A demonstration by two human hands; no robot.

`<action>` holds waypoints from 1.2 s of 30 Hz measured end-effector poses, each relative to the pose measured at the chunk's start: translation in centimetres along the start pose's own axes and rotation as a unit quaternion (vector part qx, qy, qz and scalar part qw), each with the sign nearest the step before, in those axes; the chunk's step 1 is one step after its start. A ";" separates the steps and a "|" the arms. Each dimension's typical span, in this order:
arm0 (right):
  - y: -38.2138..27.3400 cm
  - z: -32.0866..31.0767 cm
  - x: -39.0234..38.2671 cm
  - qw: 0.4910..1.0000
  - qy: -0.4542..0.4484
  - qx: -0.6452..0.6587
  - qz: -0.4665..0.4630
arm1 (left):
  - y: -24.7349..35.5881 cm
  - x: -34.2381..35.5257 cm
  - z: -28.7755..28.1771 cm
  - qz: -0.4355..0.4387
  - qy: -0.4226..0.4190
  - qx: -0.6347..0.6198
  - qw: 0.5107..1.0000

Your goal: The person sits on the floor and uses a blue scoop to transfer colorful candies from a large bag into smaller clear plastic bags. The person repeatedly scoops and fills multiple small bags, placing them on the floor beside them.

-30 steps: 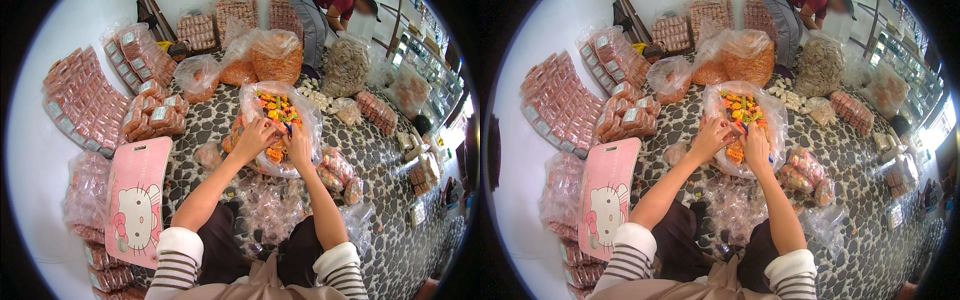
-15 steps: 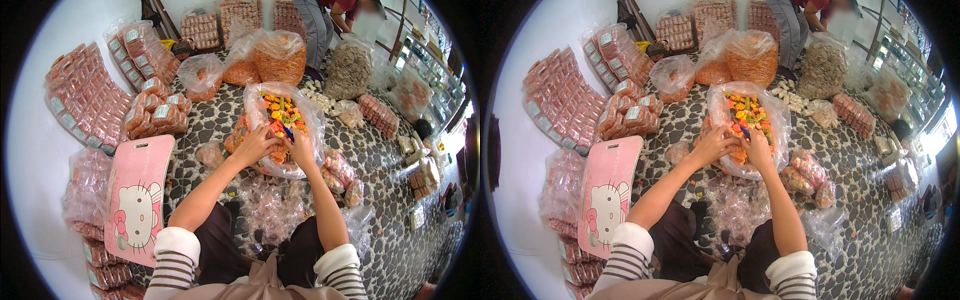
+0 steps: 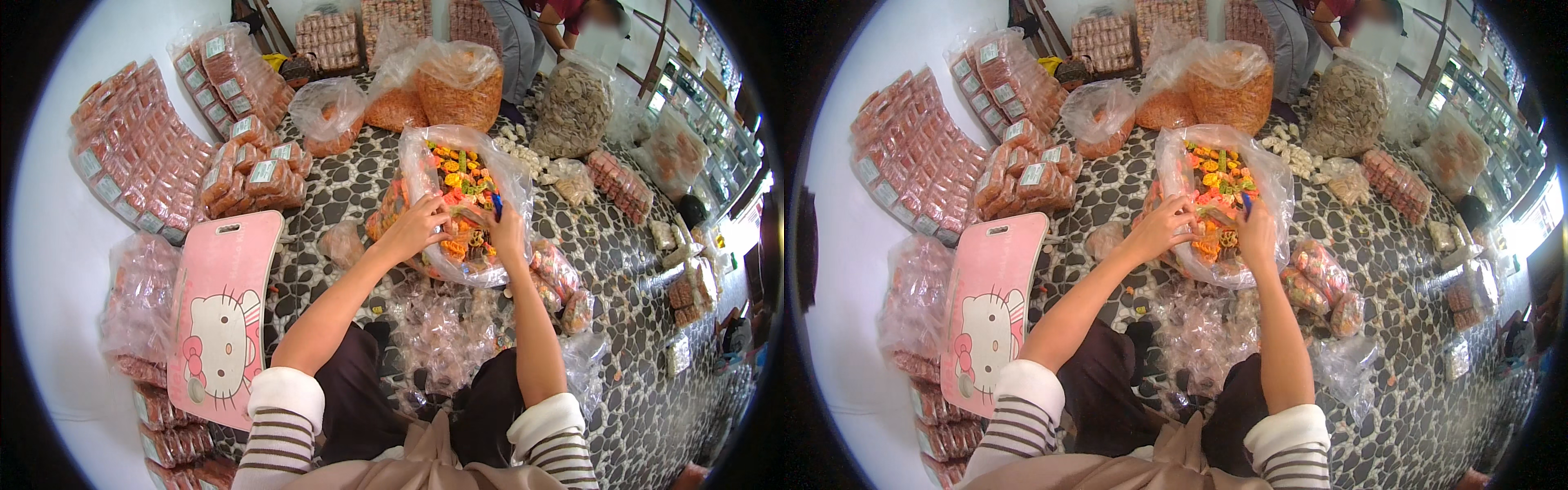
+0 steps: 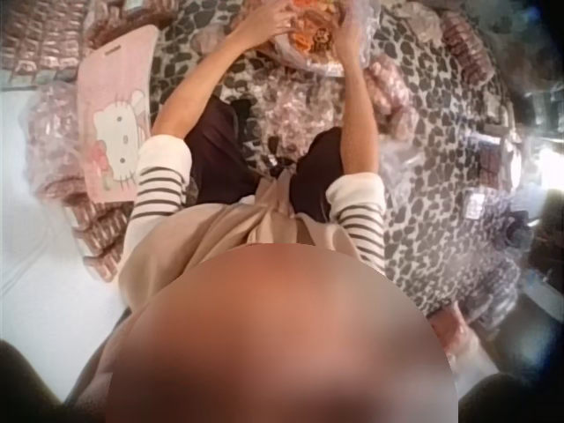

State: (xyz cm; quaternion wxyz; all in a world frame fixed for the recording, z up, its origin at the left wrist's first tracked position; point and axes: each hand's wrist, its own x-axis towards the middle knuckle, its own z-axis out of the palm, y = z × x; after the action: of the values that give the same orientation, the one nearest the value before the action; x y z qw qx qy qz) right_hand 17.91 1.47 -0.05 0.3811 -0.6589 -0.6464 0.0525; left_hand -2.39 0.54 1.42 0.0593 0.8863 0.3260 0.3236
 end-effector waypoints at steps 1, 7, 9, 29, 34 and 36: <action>0.6 0.1 0.2 0.999 -0.028 0.025 0.019 | -0.2 -0.2 0.1 -0.006 -0.013 -0.010 1.000; 3.8 0.4 1.2 0.966 -0.141 0.134 0.172 | -0.8 -0.2 2.7 -0.127 0.054 -0.227 0.964; 3.8 0.2 1.3 0.923 -0.185 0.259 0.218 | -0.9 0.1 3.6 -0.211 0.059 -0.300 0.929; 1.7 -1.6 1.1 0.879 -0.238 0.373 0.178 | -0.9 2.8 5.7 -0.406 0.034 -0.584 0.703; 1.6 -1.0 1.0 0.966 -0.115 0.218 0.083 | -2.2 2.0 6.9 -0.408 0.035 -0.520 0.750; 1.5 -1.0 0.9 0.954 -0.128 0.254 0.094 | -2.6 1.8 7.2 -0.379 0.027 -0.520 0.765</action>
State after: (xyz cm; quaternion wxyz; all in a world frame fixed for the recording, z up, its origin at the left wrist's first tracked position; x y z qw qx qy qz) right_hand 19.84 2.06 0.15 0.4432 -0.5860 -0.5903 0.3343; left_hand 1.61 4.44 -4.09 0.6200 0.5148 0.4190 0.4184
